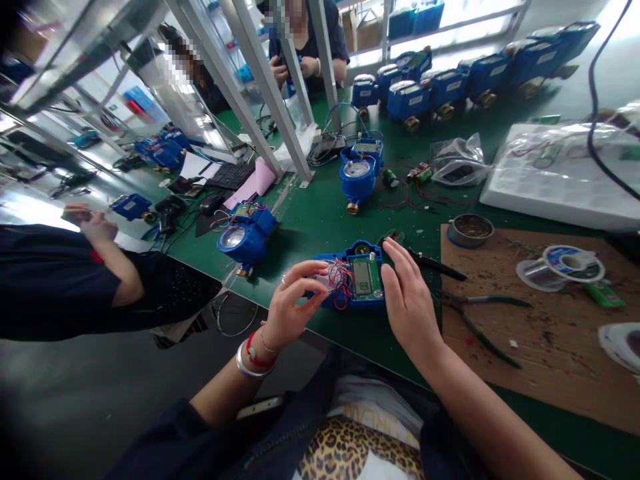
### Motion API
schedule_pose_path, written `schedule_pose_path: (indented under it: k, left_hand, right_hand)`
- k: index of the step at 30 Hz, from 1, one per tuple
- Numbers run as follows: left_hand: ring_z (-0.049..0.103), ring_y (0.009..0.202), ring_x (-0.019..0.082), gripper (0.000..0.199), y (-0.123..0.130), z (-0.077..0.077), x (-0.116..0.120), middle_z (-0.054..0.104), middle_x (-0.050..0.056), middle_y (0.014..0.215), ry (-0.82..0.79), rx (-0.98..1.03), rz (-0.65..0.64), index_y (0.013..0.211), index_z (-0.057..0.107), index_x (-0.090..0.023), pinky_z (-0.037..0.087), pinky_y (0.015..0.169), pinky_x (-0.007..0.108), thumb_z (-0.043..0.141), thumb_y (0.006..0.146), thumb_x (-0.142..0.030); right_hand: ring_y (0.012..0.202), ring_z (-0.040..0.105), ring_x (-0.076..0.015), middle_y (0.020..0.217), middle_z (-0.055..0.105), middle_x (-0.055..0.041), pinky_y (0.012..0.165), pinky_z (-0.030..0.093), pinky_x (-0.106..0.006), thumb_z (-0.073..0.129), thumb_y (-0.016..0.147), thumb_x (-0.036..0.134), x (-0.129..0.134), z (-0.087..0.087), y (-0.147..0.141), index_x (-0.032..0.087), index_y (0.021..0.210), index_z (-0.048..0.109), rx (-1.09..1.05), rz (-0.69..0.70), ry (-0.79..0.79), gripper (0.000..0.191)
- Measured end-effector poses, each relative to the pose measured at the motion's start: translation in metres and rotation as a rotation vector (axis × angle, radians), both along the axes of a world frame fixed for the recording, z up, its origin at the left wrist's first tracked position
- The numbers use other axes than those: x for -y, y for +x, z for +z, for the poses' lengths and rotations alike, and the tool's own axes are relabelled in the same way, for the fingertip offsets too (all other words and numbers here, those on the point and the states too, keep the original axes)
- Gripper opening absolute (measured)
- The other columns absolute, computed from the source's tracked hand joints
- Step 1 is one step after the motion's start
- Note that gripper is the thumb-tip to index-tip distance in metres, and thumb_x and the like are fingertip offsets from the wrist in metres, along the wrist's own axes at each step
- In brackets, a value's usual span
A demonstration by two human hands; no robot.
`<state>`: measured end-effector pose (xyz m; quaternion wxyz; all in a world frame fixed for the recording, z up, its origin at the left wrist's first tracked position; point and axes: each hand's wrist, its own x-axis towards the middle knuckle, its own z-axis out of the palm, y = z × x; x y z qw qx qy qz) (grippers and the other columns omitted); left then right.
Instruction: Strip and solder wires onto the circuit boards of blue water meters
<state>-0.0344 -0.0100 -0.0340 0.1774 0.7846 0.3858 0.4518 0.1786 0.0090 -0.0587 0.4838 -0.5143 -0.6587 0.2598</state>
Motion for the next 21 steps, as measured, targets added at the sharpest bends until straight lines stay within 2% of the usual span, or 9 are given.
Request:
schedule_pose_path:
  k: [6, 11, 14, 17, 19, 21]
  left_hand:
    - [0.056, 0.114, 0.022, 0.013, -0.004, -0.001, -0.001, 0.057, 0.010, 0.121, 0.050, -0.073, -0.023, 0.097, 0.061, -0.019, 0.050, 0.096, 0.042, 0.064, 0.086, -0.012]
    - [0.058, 0.103, 0.017, 0.015, -0.003, -0.003, -0.003, 0.057, 0.008, 0.112, 0.088, -0.085, 0.011, 0.099, 0.063, -0.019, 0.051, 0.089, 0.034, 0.059, 0.089, -0.008]
    - [0.058, 0.092, 0.015, 0.018, -0.001, -0.005, -0.003, 0.060, 0.006, 0.108, 0.184, -0.113, 0.013, 0.099, 0.065, -0.020, 0.051, 0.082, 0.031, 0.062, 0.087, -0.007]
    - [0.059, 0.088, 0.016, 0.023, 0.000, -0.006, -0.007, 0.065, 0.006, 0.104, 0.262, -0.155, -0.063, 0.103, 0.066, -0.019, 0.049, 0.079, 0.032, 0.063, 0.085, -0.005]
    - [0.060, 0.088, 0.016, 0.025, 0.001, -0.005, -0.011, 0.067, 0.006, 0.102, 0.257, -0.165, -0.143, 0.105, 0.065, -0.018, 0.049, 0.079, 0.032, 0.062, 0.085, -0.004]
    - [0.061, 0.086, 0.015, 0.024, 0.003, -0.003, -0.015, 0.068, 0.006, 0.101, 0.225, -0.154, -0.194, 0.104, 0.065, -0.018, 0.049, 0.079, 0.031, 0.062, 0.086, -0.003]
  right_hand:
    - [0.136, 0.041, -0.0200, 0.146, 0.045, -0.0092, 0.116, 0.032, -0.041, 0.045, 0.097, 0.028, 0.014, 0.001, -0.012, 0.021, 0.139, 0.045, 0.104, 0.032, 0.147, 0.043]
    - [0.137, 0.040, -0.0204, 0.147, 0.044, -0.0093, 0.115, 0.034, -0.044, 0.042, 0.098, 0.026, 0.015, 0.002, -0.008, 0.022, 0.142, 0.041, 0.084, 0.028, 0.151, 0.044]
    - [0.137, 0.041, -0.0205, 0.146, 0.045, -0.0097, 0.114, 0.035, -0.043, 0.042, 0.098, 0.026, 0.014, 0.002, 0.016, 0.020, 0.141, 0.042, 0.131, -0.057, 0.171, 0.043]
    - [0.131, 0.047, -0.0209, 0.139, 0.053, -0.0105, 0.114, 0.035, -0.040, 0.047, 0.096, 0.028, 0.006, -0.004, 0.054, 0.017, 0.131, 0.053, 0.288, -0.185, 0.135, 0.038]
    - [0.127, 0.051, -0.0218, 0.134, 0.057, -0.0116, 0.113, 0.037, -0.039, 0.049, 0.094, 0.031, -0.002, -0.012, 0.077, 0.015, 0.127, 0.057, 0.402, -0.229, 0.072, 0.037]
    - [0.126, 0.051, -0.0236, 0.134, 0.057, -0.0134, 0.112, 0.038, -0.039, 0.050, 0.093, 0.035, -0.010, -0.022, 0.092, 0.013, 0.128, 0.057, 0.513, -0.207, 0.016, 0.042]
